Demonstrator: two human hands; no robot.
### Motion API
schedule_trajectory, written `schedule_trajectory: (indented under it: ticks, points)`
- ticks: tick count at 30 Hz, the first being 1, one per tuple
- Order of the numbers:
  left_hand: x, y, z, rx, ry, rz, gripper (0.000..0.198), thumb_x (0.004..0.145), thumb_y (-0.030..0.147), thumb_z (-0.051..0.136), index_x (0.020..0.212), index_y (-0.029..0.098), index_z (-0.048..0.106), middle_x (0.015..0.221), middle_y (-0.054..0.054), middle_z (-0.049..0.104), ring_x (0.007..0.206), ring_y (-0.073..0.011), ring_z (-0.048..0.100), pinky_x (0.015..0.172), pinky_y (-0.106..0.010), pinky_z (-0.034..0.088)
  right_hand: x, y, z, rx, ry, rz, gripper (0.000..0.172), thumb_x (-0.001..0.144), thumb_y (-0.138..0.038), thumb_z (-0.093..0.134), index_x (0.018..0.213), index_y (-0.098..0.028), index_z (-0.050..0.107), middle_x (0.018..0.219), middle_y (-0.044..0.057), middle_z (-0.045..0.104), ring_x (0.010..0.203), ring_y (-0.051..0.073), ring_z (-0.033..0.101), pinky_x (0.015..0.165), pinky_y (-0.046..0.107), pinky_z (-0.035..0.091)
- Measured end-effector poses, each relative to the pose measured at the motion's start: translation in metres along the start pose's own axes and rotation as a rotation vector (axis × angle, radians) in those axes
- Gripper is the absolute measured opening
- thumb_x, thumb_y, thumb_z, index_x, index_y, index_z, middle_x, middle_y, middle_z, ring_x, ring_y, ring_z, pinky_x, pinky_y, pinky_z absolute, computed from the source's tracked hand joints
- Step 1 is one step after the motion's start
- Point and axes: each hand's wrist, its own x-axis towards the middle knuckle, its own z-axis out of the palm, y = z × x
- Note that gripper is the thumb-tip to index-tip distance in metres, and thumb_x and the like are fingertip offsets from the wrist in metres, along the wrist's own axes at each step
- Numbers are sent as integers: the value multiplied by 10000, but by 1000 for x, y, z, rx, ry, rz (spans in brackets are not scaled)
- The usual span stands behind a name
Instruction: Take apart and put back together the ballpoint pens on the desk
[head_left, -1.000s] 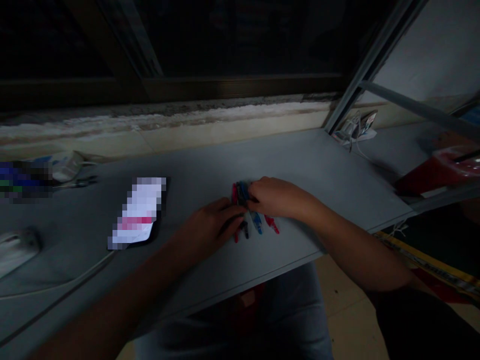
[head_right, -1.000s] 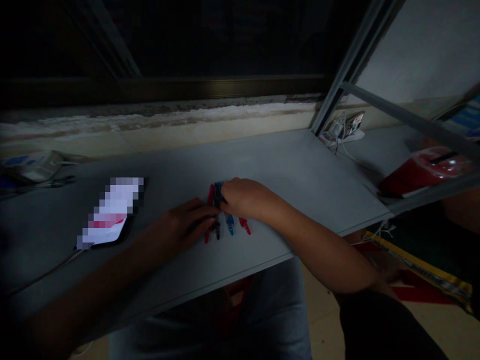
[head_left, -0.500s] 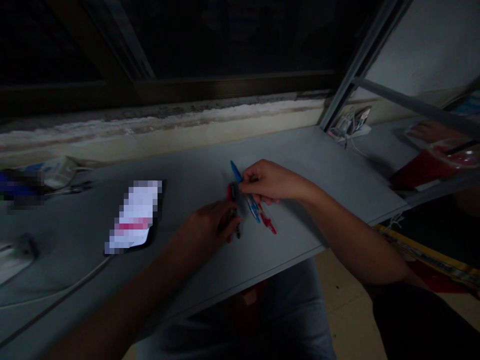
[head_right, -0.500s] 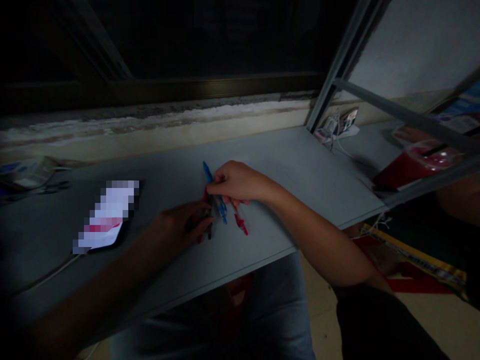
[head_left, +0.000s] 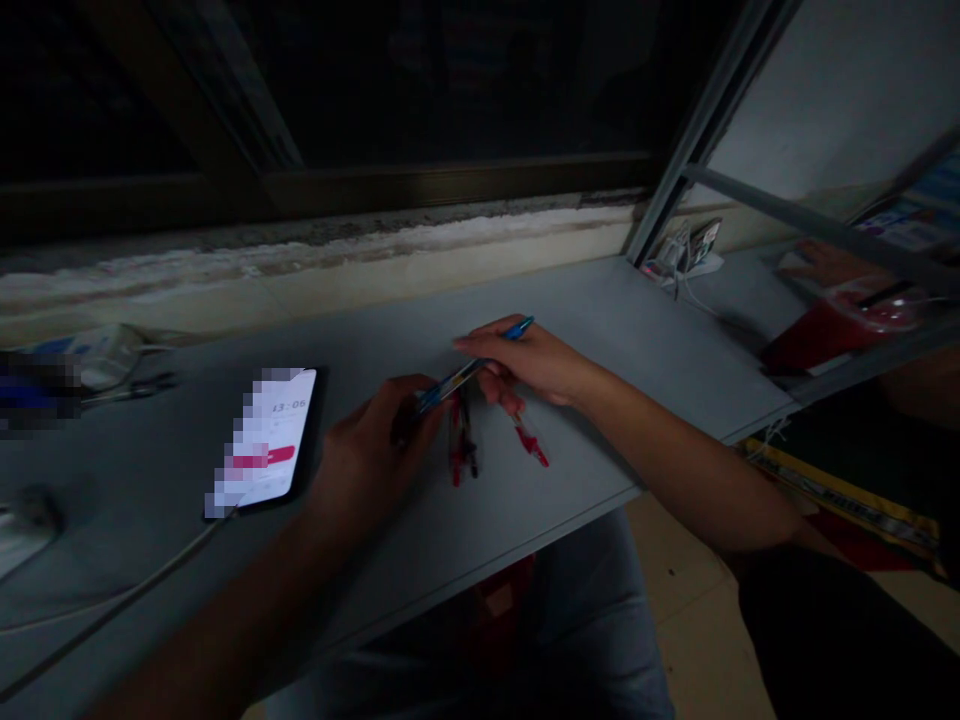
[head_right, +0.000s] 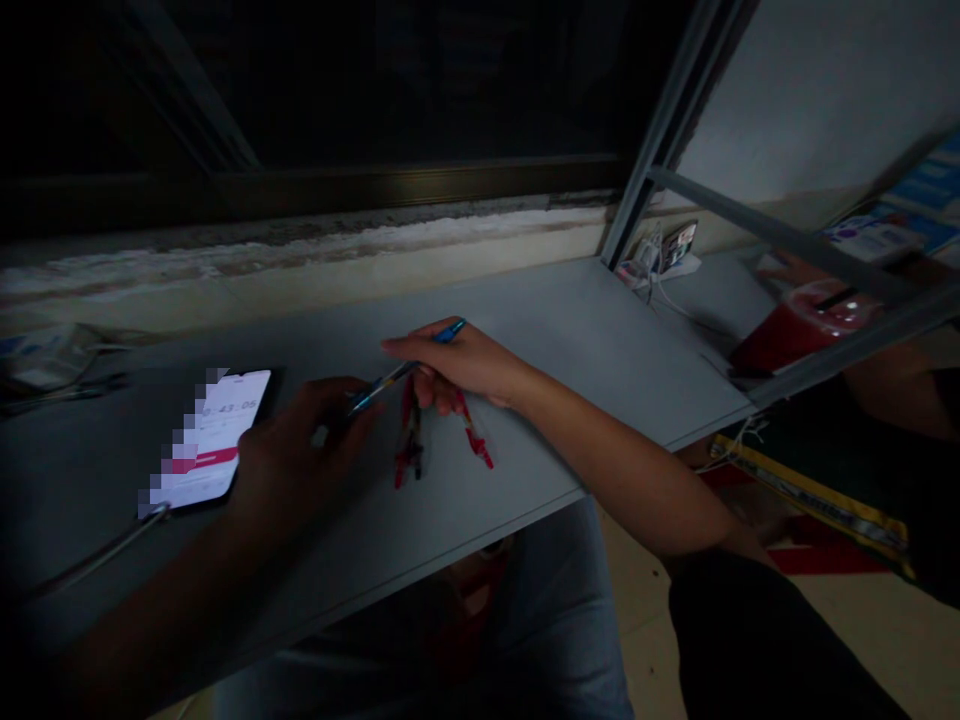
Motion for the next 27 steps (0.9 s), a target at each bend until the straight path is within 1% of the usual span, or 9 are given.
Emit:
schedule_trajectory:
  ticks: [4,7,10,12,14,17,19,22,27]
  points:
    - [4,-4,-5,123,47,150,264,1037,329,575,1251,190,642,839,-20,721,631,-143,663,596,-238,515,0,0,5,16,77,39,659,949,-751,458,557,-230,367,415,-17,529,284,65,410,275,200,298]
    - [7,-5,-11,185,33,211,246,1061,311,525,1205,164,660,904,-65,738,725,-183,700,672,-280,537,-1,0,10,57,83,59,697,978,-767,328,527,-235,329,391,-22,470,274,66,345,274,224,237]
    - [10,-5,-14,140,-104,149,289,1067,357,461,1069,155,668,907,-90,726,736,-216,697,647,-309,521,-4,0,10,-72,64,15,654,1035,-609,380,503,-233,318,364,-40,411,284,59,292,305,227,223]
    - [12,-2,-13,17,-248,80,322,1065,370,409,959,174,641,811,-58,693,645,-198,658,587,-300,489,-5,-1,6,-188,36,-68,620,1049,-496,434,500,-222,345,357,-64,364,312,49,263,342,212,235]
    - [12,1,-10,-142,-360,14,344,1065,355,363,867,197,594,700,-9,632,542,-161,584,541,-279,452,-5,-3,-1,-280,-43,-157,591,1033,-458,506,514,-203,387,384,-84,339,355,38,256,380,197,245]
    - [14,5,-7,-308,-441,-37,390,1072,332,305,774,218,529,631,25,564,498,-135,508,520,-257,418,-7,-9,-14,-362,-202,-225,551,988,-492,595,557,-185,439,448,-85,382,405,37,309,418,188,277]
    - [15,3,-7,-322,-457,-51,398,1072,345,306,755,221,512,625,27,547,511,-135,502,523,-254,408,-8,-13,-20,-390,-250,-226,462,944,-493,664,648,-181,495,488,-84,444,425,48,380,431,184,310]
    - [17,-5,-9,-241,-449,-63,371,1063,376,349,784,214,533,636,22,555,527,-143,520,546,-262,407,-8,-16,-27,-418,-183,-230,362,843,-462,790,821,-180,565,590,-74,556,471,62,476,449,179,353]
    - [20,-19,-7,-78,-407,-66,351,1043,412,386,922,187,626,728,-22,649,605,-182,611,597,-282,426,-1,-9,-33,-507,-31,-228,396,946,-492,649,736,-166,570,603,-24,603,490,74,521,489,192,400]
